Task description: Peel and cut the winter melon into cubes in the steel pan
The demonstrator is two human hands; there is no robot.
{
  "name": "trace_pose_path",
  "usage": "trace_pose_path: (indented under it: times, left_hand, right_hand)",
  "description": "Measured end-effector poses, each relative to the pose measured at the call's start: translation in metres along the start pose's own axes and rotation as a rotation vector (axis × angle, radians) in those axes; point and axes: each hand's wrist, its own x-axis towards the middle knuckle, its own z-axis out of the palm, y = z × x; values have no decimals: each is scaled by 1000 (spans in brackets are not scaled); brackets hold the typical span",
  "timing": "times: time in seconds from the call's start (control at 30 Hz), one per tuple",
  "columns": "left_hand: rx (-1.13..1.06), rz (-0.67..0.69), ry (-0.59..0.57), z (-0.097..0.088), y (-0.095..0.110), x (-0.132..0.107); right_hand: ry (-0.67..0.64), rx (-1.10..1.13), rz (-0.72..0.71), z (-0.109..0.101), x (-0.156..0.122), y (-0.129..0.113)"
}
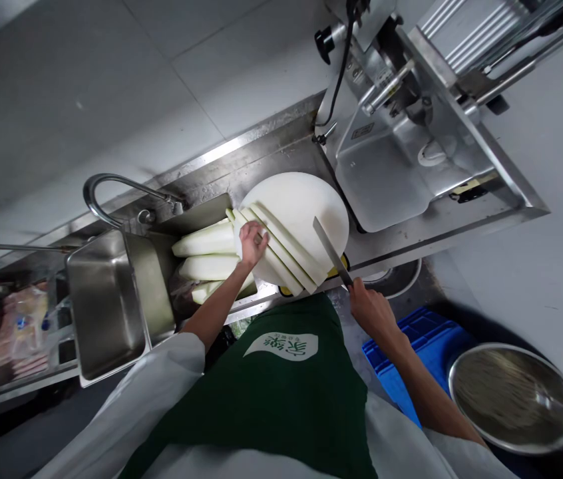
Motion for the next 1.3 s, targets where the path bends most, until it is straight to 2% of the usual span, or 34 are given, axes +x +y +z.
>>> trace_pose_path:
  times: [0.13, 0.27, 0.33, 0.4, 0.63, 0.77, 0.93, 1.03, 1.13, 1.3]
  left_hand:
    - [72, 172, -362, -4, 30, -7]
    - [71, 300, -726, -3, 47, 12]
    - [90, 317, -838, 2, 51, 29]
    - [125, 332, -899, 6, 53, 45]
    - [158, 366, -965, 12, 56, 75]
    - [209, 365, -994, 22, 62, 92]
    - [244, 514, -997, 27, 66, 100]
    - [293, 576, -981, 17, 66, 97]
    - [255, 578, -921, -1, 64, 94]
    - [56, 481, -695, -37, 68, 87]
  right_hand:
    - [-22, 13, 68, 7, 13, 10]
    - [-25, 65, 101, 18, 24, 16]
    - [-19, 99, 109, 22, 27, 16]
    - [-12, 122, 116, 24, 30, 15]
    - [-15, 227, 106, 28, 33, 11]
    - [2, 269, 127, 29, 33, 9]
    - [-13, 289, 125, 30, 33, 6]
    - [-6, 301, 122, 32, 34, 6]
    - [1, 324, 114, 36, 35, 8]
    - [44, 359, 113, 48, 40, 11]
